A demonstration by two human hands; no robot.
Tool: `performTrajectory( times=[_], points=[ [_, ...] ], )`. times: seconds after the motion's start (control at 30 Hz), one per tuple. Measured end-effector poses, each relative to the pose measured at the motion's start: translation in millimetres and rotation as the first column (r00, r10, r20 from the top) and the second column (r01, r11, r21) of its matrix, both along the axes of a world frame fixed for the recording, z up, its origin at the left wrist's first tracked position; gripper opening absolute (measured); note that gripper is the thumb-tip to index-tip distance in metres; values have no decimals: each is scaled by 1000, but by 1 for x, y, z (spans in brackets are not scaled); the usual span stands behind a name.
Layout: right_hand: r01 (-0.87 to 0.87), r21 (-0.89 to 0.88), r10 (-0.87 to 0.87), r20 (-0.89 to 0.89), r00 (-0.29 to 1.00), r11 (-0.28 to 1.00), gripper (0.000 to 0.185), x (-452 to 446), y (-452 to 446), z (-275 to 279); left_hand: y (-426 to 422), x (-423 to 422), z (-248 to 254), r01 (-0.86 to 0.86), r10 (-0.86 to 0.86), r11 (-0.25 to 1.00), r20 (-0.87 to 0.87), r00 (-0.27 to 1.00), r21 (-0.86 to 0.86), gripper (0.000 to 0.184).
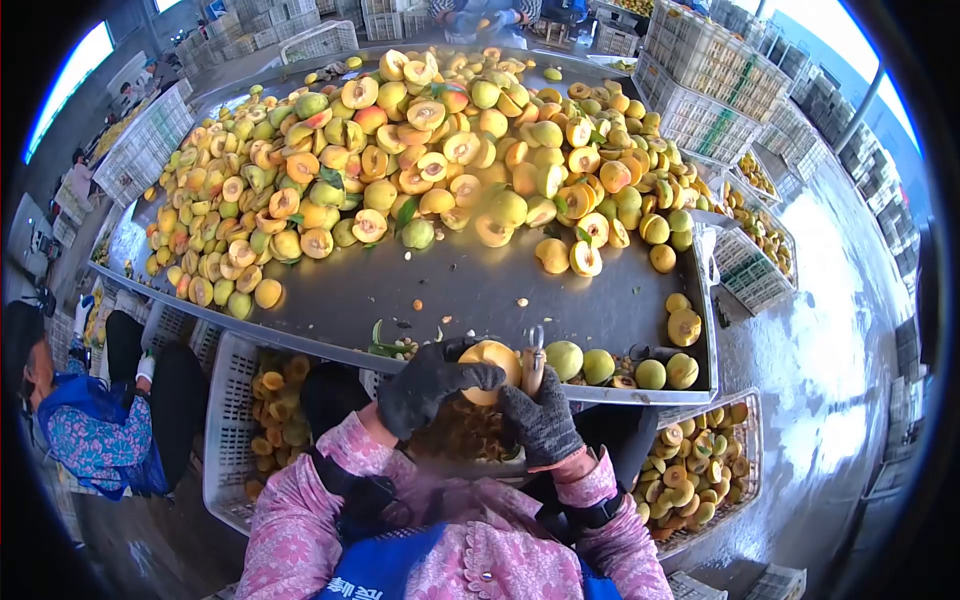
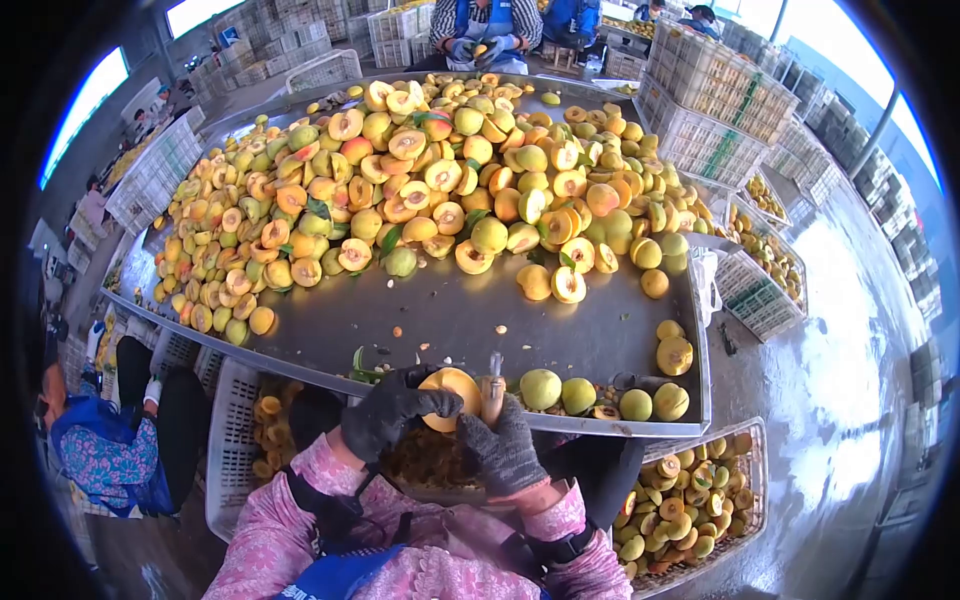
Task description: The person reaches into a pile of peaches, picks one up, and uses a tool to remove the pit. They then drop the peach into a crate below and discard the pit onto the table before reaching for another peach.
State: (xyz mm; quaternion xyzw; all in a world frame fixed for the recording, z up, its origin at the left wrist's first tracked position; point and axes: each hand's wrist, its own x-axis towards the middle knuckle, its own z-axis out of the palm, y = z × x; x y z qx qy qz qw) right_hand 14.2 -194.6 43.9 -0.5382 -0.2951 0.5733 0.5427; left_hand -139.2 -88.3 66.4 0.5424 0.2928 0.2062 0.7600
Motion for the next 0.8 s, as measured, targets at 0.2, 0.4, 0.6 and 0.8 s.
performTrajectory(
  times=[0.2, 0.4, 0.6, 0.8],
  points=[
    [22, -34, -34, -399, 916, 999, 38, -29, -11, 2, -47, 9, -29, -414, 359, 804, 207, 910, 426, 36],
    [-287, 201, 204, 355, 912, 937, 35, -12, -28, -3, -50, -1, -22, -329, 397, 910, 305, 866, -251, 49],
    [-526, 32, 333, 742, 582, 850, 30, -4, -34, 36, -45, -10, -57, -250, 217, 963, 252, 943, 105, 36],
    [-532, -39, 328, 825, 461, 846, 31, -10, -36, 33, -46, -17, -76, -179, 154, 811, 91, 984, 557, 29]
  ],
)
